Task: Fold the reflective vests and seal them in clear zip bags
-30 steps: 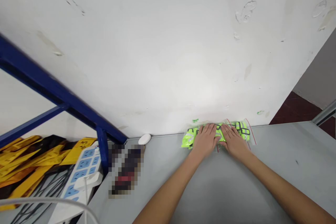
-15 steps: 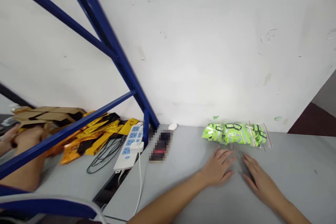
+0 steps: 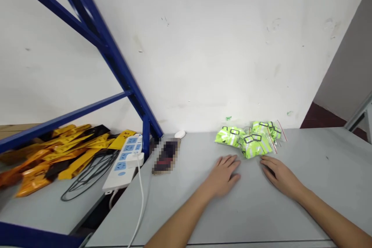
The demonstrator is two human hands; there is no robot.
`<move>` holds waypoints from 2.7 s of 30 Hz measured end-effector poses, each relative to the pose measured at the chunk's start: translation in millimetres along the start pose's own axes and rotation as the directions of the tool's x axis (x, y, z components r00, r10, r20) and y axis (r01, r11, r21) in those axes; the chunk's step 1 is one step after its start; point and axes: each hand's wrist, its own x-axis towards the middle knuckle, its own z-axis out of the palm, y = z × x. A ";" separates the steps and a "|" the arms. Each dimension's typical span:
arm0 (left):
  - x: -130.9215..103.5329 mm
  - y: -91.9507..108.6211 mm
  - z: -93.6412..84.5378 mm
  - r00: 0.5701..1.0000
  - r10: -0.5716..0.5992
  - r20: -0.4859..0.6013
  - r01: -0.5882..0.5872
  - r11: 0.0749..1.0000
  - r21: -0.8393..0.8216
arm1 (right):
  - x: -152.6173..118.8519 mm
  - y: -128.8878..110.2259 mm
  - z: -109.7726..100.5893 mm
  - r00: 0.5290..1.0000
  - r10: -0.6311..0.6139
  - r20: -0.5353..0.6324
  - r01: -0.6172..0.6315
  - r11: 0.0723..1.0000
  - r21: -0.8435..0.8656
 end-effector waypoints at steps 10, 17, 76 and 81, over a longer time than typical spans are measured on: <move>33.0 -15.2 -6.1 0.915 -0.108 -0.388 0.177 0.974 0.145 | 6.9 -1.1 0.7 0.978 -0.108 -0.180 0.107 0.994 -0.013; 77.1 -43.0 -11.4 0.927 -0.057 -0.372 0.209 0.900 0.382 | 36.7 4.6 6.7 0.960 -0.227 -0.163 0.220 0.974 -0.060; 18.4 8.1 -7.8 0.948 0.006 -0.319 -0.156 0.881 -0.446 | 53.8 0.8 4.9 0.868 -0.465 -0.172 0.401 0.863 -0.308; 17.5 0.1 -12.1 0.853 0.145 -0.502 -0.354 0.867 -0.350 | 85.8 -17.4 -7.1 0.805 -0.528 -0.271 0.458 0.843 -0.282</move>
